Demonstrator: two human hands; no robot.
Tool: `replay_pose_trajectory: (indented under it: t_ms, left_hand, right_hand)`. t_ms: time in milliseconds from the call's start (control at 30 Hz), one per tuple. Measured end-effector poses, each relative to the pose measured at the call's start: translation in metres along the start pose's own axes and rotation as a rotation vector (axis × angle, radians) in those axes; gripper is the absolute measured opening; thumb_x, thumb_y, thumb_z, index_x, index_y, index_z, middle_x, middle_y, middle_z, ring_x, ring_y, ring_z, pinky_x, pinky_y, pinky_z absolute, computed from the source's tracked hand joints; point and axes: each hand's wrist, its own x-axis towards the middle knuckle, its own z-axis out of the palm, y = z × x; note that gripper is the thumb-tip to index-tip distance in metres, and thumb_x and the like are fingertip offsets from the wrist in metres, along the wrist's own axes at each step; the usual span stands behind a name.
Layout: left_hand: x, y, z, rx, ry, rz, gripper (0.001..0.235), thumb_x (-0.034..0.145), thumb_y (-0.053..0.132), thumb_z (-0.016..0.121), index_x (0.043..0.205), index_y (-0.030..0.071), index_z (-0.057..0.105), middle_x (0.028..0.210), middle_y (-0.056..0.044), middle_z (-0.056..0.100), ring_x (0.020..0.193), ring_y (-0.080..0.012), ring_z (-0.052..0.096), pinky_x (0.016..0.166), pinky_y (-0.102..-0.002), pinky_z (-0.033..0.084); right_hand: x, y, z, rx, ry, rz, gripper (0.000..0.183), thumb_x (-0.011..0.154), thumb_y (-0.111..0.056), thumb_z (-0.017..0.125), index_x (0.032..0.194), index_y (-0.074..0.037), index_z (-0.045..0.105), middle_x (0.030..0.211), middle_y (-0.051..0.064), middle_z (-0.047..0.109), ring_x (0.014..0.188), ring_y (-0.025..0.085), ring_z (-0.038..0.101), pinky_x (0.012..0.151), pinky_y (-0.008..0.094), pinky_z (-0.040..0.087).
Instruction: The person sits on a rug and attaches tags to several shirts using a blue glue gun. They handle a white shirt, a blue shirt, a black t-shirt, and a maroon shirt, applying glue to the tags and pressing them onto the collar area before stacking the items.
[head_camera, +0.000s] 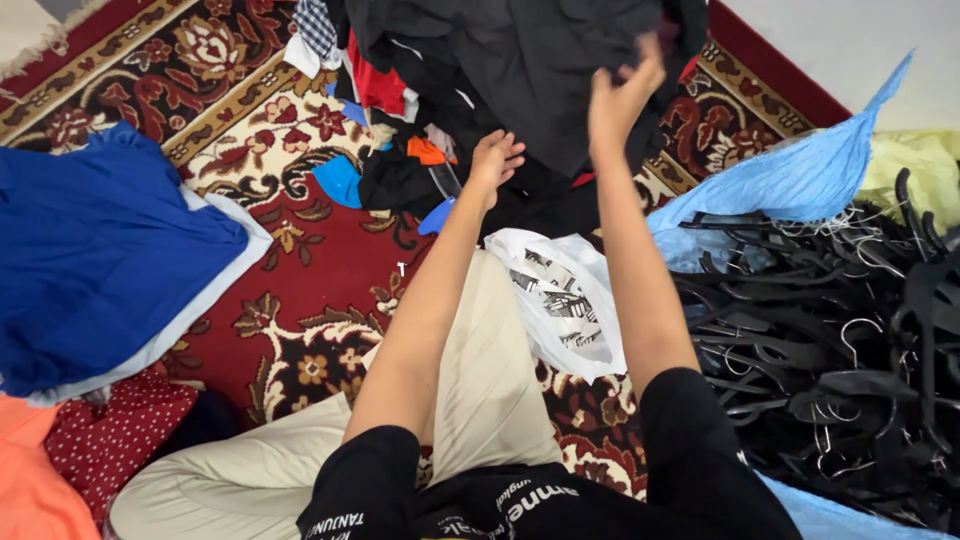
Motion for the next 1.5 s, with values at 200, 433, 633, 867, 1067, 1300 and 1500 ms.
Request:
replay_pose_trajectory:
  t_ms: [200,433,633,867,1067,1300,1500]
  left_hand:
    - [0.015,-0.006,-0.002,0.066,-0.005,-0.056,0.063,0.091,0.041,0.060,0.148,0.015,0.052,0.136,-0.008,0.066,0.109,-0.0215,0.064,0.093,-0.034,0.048]
    - [-0.019,0.027,0.013,0.152,-0.134,0.269,0.044,0.090,0.044,0.061,0.108,0.005,0.068,0.111,-0.010,0.066,0.104,-0.0213,0.057,0.091,-0.033,0.044]
    - [-0.064,0.075,0.019,-0.230,-0.230,0.148,0.055,0.083,0.047,0.068,0.114,0.002,0.064,0.109,-0.012,0.068,0.092,-0.0214,0.065,0.088,-0.035,0.050]
    - [-0.100,0.126,-0.009,-0.117,0.123,0.256,0.064,0.069,0.027,0.080,0.118,-0.012,0.067,0.112,-0.019,0.075,0.097,-0.0254,0.072,0.090,-0.033,0.057]
    - [-0.025,0.063,-0.098,-0.047,0.362,0.173,0.056,0.074,0.015,0.078,0.123,0.004,0.054,0.112,-0.019,0.060,0.102,-0.0333,0.065,0.088,-0.052,0.054]
    - [-0.127,0.075,-0.111,-0.232,0.341,0.266,0.033,0.081,0.011,0.051,0.105,-0.006,0.067,0.095,-0.010,0.067,0.084,-0.0188,0.055,0.078,-0.028,0.045]
    - [-0.202,0.098,-0.103,-0.186,0.265,0.299,0.056,0.090,0.034,0.059,0.129,-0.005,0.065,0.130,-0.011,0.069,0.117,-0.0203,0.062,0.104,-0.030,0.045]
  right_hand:
    - [-0.080,-0.082,-0.021,-0.563,-0.365,-0.326,0.069,0.075,-0.033,0.089,0.129,-0.008,0.054,0.127,0.015,0.048,0.109,0.038,0.054,0.094,0.046,0.047]
    - [-0.092,-0.090,-0.020,-0.573,-0.273,-0.445,0.042,0.074,-0.001,0.076,0.115,-0.008,0.069,0.133,0.011,0.055,0.119,0.032,0.056,0.102,0.044,0.039]
    - [-0.111,-0.137,-0.007,-0.300,-0.316,-0.540,0.035,0.078,0.009,0.053,0.111,0.002,0.061,0.126,0.011,0.069,0.122,0.030,0.060,0.113,0.047,0.035]
    - [-0.174,-0.167,0.001,0.025,-0.516,-0.767,0.012,0.080,0.010,0.060,0.092,0.010,0.059,0.113,0.025,0.069,0.102,0.041,0.068,0.105,0.058,0.049]
    - [-0.199,-0.166,0.004,0.262,-0.739,-0.812,0.041,0.096,-0.041,0.058,0.085,-0.001,0.066,0.102,0.020,0.071,0.093,0.044,0.072,0.087,0.059,0.058]
    - [-0.122,-0.147,0.032,0.020,-0.398,-0.464,0.022,0.086,0.006,0.062,0.107,0.001,0.057,0.116,0.018,0.061,0.104,0.035,0.060,0.097,0.041,0.048]
    - [-0.060,-0.019,0.071,-0.582,-0.285,-0.222,0.085,0.098,-0.054,0.077,0.154,-0.009,0.032,0.155,0.017,0.038,0.134,0.042,0.048,0.103,0.057,0.046]
